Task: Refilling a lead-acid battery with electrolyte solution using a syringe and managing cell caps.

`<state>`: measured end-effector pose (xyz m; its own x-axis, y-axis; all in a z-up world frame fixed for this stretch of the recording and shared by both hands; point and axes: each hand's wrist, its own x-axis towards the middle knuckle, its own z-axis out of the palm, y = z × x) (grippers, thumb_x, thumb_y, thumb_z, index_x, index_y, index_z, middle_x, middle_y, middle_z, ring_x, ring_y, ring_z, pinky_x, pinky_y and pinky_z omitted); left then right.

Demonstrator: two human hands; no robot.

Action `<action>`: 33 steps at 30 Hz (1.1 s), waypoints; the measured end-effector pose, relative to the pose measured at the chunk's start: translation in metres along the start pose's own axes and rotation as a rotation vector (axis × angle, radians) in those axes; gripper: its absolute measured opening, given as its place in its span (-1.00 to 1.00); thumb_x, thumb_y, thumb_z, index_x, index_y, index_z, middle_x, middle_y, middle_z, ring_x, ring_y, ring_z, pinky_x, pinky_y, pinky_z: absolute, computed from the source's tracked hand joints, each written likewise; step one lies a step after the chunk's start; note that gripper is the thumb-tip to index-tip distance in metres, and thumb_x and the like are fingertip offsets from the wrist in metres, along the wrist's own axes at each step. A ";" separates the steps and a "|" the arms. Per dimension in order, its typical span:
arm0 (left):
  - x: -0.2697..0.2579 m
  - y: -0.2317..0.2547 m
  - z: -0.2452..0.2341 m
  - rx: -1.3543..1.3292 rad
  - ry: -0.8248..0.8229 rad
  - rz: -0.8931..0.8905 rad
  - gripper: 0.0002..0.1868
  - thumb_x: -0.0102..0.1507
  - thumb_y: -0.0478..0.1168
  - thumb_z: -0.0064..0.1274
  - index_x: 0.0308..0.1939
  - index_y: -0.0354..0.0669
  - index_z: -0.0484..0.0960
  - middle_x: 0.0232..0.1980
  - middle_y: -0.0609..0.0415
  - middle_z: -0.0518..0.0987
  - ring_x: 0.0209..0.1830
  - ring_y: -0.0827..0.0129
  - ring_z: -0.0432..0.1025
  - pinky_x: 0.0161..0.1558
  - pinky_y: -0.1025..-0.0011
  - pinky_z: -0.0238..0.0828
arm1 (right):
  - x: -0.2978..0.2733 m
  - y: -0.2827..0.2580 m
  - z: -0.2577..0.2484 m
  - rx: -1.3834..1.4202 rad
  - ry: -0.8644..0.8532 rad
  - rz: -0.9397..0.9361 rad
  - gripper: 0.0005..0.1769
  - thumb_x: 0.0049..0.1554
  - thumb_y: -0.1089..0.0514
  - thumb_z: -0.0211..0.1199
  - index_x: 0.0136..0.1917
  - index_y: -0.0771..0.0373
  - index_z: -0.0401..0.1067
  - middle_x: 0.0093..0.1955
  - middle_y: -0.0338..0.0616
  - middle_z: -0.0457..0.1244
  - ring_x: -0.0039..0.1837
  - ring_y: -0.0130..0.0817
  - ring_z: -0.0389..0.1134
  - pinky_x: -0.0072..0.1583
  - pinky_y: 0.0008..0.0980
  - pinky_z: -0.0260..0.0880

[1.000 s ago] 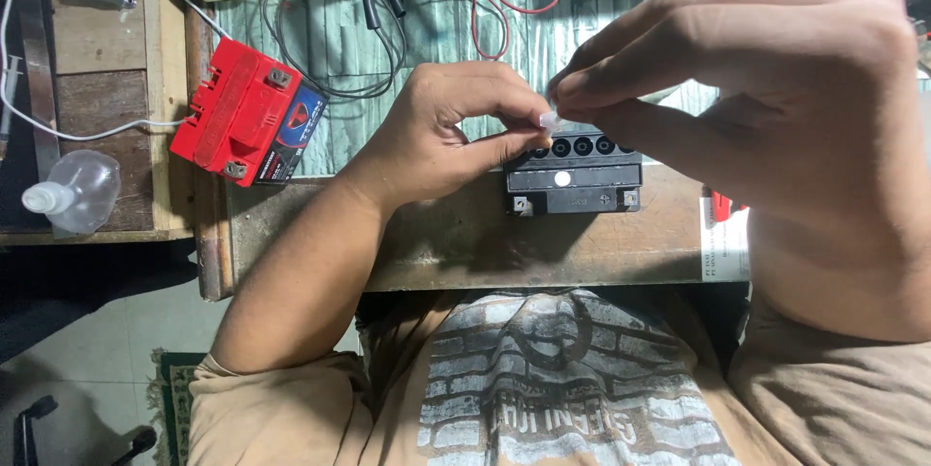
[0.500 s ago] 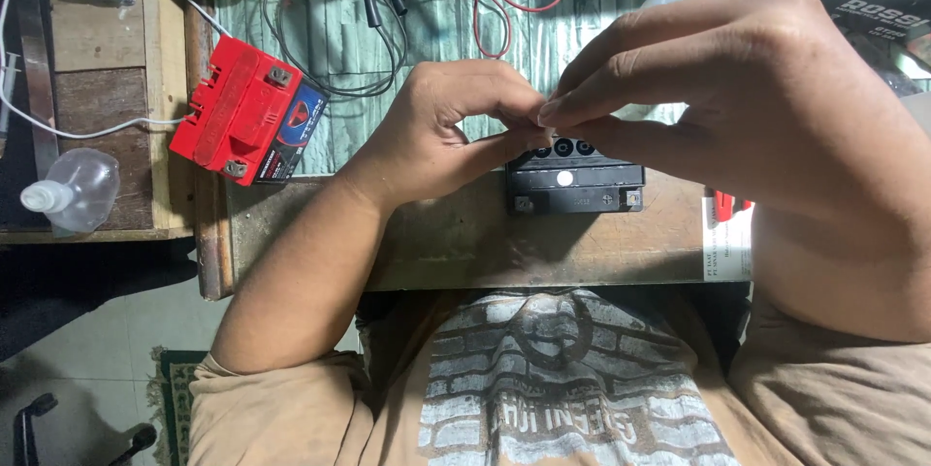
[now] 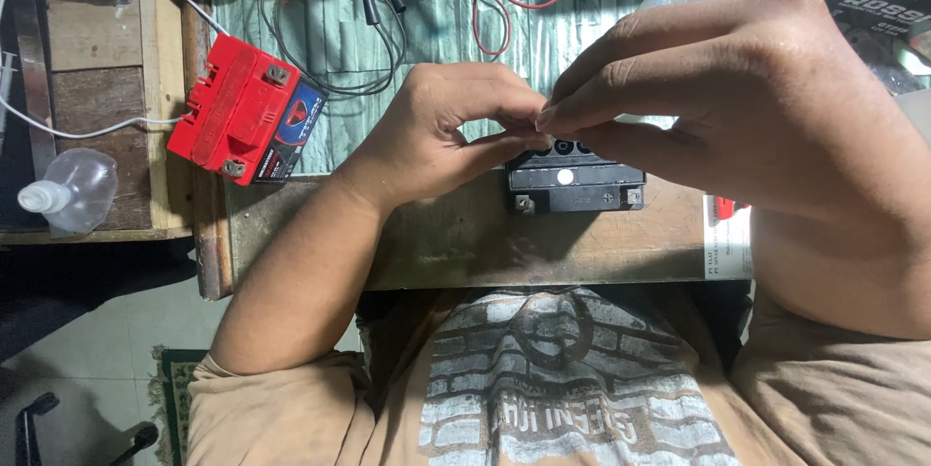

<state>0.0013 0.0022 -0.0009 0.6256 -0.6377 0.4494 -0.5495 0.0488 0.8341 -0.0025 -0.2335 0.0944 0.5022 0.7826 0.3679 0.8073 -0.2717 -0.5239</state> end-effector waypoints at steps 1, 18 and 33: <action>0.000 0.000 0.000 0.006 -0.003 0.004 -0.87 0.40 -0.30 0.13 -0.02 -0.29 0.61 -0.09 -0.05 0.65 -0.10 0.21 0.57 -0.01 0.37 0.55 | 0.000 -0.001 0.000 0.013 0.009 0.011 -0.97 0.25 0.37 0.37 -0.03 0.34 0.61 -0.06 -0.05 0.41 -0.06 -0.26 0.48 -0.04 -0.40 0.43; -0.002 -0.004 -0.002 0.035 0.004 0.012 -0.86 0.40 -0.37 0.13 0.01 -0.36 0.62 -0.09 -0.12 0.66 -0.11 0.17 0.58 -0.04 0.35 0.58 | 0.004 -0.001 0.011 0.025 0.133 0.032 -0.87 0.34 0.44 0.37 -0.09 0.40 0.58 -0.09 -0.05 0.43 -0.05 -0.29 0.49 -0.06 -0.46 0.34; -0.002 -0.005 0.001 0.073 0.014 0.015 -0.87 0.34 -0.47 0.22 -0.05 -0.37 0.62 -0.12 -0.08 0.64 -0.13 0.21 0.56 -0.01 0.39 0.56 | 0.000 -0.004 0.015 0.054 0.200 0.032 -0.82 0.33 0.55 0.46 0.02 0.52 0.44 0.03 0.13 0.40 0.05 -0.14 0.49 0.07 -0.33 0.41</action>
<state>0.0025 0.0023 -0.0064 0.6240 -0.6268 0.4666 -0.5975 0.0020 0.8019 -0.0099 -0.2237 0.0848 0.5831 0.6460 0.4926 0.7748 -0.2598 -0.5763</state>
